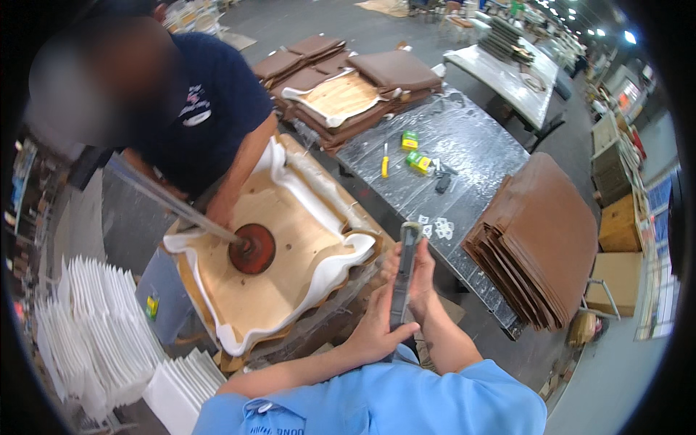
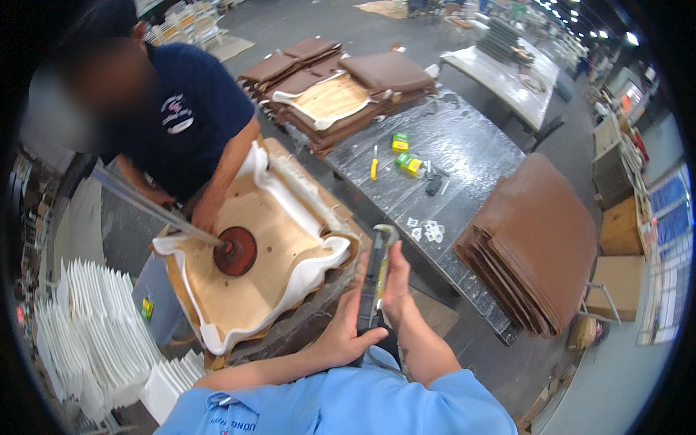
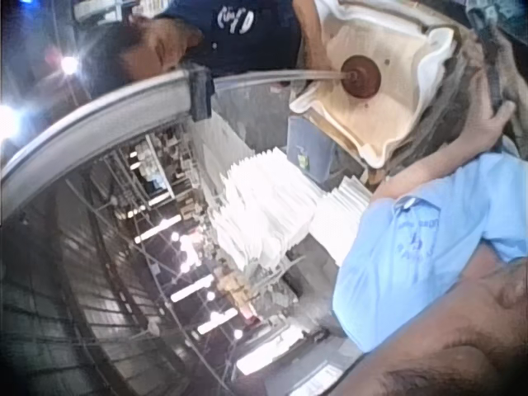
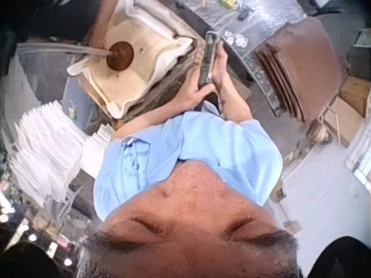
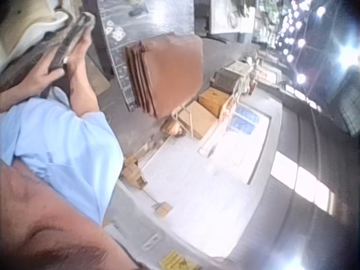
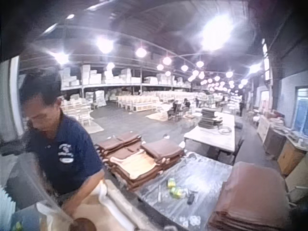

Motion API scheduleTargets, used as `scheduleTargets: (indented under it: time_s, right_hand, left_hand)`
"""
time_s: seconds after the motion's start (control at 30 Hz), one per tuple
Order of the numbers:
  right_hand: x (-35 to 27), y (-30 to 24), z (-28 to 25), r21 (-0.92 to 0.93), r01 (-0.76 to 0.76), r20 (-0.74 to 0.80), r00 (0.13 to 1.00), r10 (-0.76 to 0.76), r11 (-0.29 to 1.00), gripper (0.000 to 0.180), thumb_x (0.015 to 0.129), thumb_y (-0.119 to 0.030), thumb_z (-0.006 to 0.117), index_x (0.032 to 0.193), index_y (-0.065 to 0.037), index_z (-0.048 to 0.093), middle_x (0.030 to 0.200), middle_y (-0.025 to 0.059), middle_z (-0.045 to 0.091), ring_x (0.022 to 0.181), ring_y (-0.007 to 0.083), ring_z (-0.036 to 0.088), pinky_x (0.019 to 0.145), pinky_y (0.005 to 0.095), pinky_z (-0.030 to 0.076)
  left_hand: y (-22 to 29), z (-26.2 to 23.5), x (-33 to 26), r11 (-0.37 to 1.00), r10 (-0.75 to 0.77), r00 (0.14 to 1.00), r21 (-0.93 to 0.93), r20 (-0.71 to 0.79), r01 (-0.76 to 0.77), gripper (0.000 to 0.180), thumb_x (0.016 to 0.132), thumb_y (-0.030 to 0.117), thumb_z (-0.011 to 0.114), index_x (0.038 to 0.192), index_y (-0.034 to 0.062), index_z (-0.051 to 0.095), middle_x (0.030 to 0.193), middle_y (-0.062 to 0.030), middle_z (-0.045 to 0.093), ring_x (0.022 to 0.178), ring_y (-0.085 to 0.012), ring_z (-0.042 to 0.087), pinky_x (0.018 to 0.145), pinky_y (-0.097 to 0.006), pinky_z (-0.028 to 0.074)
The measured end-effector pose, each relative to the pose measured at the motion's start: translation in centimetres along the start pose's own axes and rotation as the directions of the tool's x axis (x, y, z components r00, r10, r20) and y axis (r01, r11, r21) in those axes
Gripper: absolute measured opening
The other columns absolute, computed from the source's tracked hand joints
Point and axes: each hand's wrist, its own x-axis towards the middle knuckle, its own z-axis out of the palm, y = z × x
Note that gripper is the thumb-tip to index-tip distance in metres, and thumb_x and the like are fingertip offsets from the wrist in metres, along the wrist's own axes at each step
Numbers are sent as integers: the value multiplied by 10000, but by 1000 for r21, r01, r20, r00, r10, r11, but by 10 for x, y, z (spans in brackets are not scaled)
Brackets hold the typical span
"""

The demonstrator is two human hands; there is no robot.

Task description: The person places a brown fabric sheet and a white foam sheet onto a chair seat base, then uses a staple gun to secure the foam and fabric around the edges. The process is repeated for a second seat.

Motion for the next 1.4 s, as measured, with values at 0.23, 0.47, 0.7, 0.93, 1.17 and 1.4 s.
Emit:
scheduleTargets:
  time_s: [0.23, 0.47, 0.7, 0.93, 1.17, 1.4]
  right_hand:
    - [-21, 4, 13, -342, 156, 4, 986, -165, 926, 732, 1034, -707, 630, 1408, -78, 663, 1217, 132, 773, 1061, 265, 765, 917, 434, 636]
    - [-59, 23, 19, -538, 94, -1, 994, -112, 838, 733, 1066, -629, 659, 1482, -28, 597, 1336, 107, 725, 1201, 226, 716, 1048, 400, 580]
    - [-111, -24, 45, -765, 212, 87, 970, -228, 608, 666, 915, -388, 927, 1394, -9, 664, 1128, 73, 751, 939, 195, 735, 809, 324, 597]
    - [-112, -27, 83, -980, 197, 199, 968, -151, -31, 741, 901, -205, 950, 1524, 18, 617, 1350, 98, 734, 1213, 172, 670, 1077, 361, 526]
    - [-36, -9, 76, -919, 165, 146, 986, 81, -359, 703, 856, -172, 962, 1476, -19, 669, 1220, 103, 749, 1121, 208, 714, 1012, 371, 560]
    - [10, -4, 61, -973, -219, -229, 954, 193, -68, 713, 918, -210, 921, 1530, -8, 615, 1305, 126, 788, 1180, 177, 725, 1055, 372, 572]
  left_hand:
    - [7, 0, 16, 998, 44, 958, -28, -285, -54, 701, 1045, 191, 685, 1628, -45, 377, 1428, -306, 554, 1318, -440, 577, 1148, -511, 439]
    - [20, 1, 3, 988, -1, 896, -136, -444, -67, 491, 1101, 285, 611, 1464, -22, 486, 1198, -299, 703, 1052, -515, 710, 898, -575, 537]
    - [-3, -39, -13, 988, 154, 963, 7, -220, -156, 459, 1060, 300, 696, 1412, 28, 584, 1151, -217, 687, 1073, -396, 678, 974, -516, 514]
    - [-88, -72, -13, 602, 287, 892, 790, -350, 116, 474, 891, 353, 863, 1245, 97, 679, 1257, -157, 603, 1230, -362, 561, 1061, -534, 413]
    - [-116, -92, 23, 667, 90, 896, 695, -434, 269, 419, 900, 385, 852, 1161, 94, 703, 1219, -146, 620, 1172, -337, 566, 1003, -519, 422]
    - [-117, -105, 23, 669, -18, 940, 694, -340, 264, 247, 937, 322, 808, 977, 79, 797, 1126, -132, 650, 1151, -335, 585, 985, -515, 433]
